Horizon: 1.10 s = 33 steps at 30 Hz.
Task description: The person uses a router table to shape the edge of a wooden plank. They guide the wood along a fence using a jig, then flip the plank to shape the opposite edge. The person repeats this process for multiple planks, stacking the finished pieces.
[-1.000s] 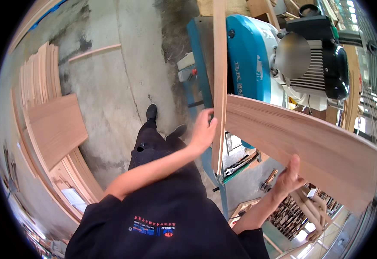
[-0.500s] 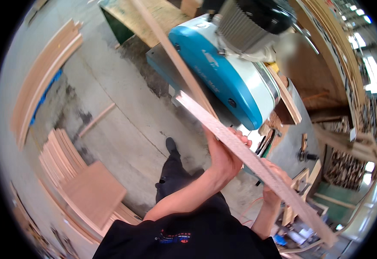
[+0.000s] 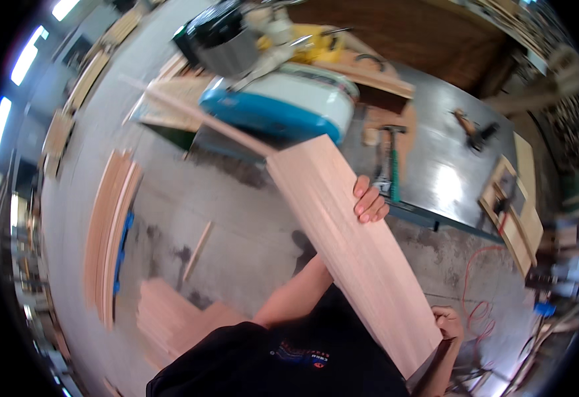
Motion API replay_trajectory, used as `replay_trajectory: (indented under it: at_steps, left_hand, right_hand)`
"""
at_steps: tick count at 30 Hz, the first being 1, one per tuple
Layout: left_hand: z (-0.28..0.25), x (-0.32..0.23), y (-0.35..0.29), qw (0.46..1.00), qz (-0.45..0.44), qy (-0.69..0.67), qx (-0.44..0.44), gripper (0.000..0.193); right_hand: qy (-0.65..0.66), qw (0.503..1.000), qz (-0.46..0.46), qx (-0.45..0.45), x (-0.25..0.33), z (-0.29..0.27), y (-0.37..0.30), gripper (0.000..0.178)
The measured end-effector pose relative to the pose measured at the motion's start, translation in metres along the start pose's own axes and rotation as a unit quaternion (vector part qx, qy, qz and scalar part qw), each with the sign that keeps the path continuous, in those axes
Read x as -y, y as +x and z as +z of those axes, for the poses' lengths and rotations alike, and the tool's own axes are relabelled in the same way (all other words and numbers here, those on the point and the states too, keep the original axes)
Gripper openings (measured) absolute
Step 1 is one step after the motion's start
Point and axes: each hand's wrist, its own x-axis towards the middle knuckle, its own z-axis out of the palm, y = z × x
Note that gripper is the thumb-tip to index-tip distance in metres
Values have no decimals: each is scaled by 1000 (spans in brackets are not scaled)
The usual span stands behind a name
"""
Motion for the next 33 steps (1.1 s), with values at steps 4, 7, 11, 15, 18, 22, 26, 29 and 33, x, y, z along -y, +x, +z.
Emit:
replay_trajectory:
  at_steps: [4,7,11,15,18,22,26,29,33]
  left_hand:
    - [-8,119,-14,993,-115,-19,16,30]
    - [-21,201,-16,977,-210,-35,20,26]
    - [-12,321,-26,940,-333,-70,1,24]
    - [-5,438,-36,887,-449,-113,6,27]
    - [-12,518,-51,807,-568,89,-133,43]
    - [-17,598,-114,700,-669,246,-52,59]
    - [-34,638,-158,605,-767,167,-133,67]
    - [-54,669,-158,549,-819,167,-11,59]
    - [-80,743,-127,507,-825,199,152,57]
  right_hand:
    - [-122,990,41,-59,-60,-8,-93,60]
    - [-55,981,52,-176,-102,27,-150,54]
    - [58,921,55,-381,-146,78,-205,54]
    - [126,869,17,-478,-176,95,-242,57]
    - [186,794,7,-578,-193,96,-253,54]
    - [233,681,-3,-694,-207,71,-263,52]
    - [248,526,14,-813,-192,9,-278,48]
    - [269,462,53,-843,-164,-49,-301,45]
    - [272,408,67,-869,-132,-140,-323,49]
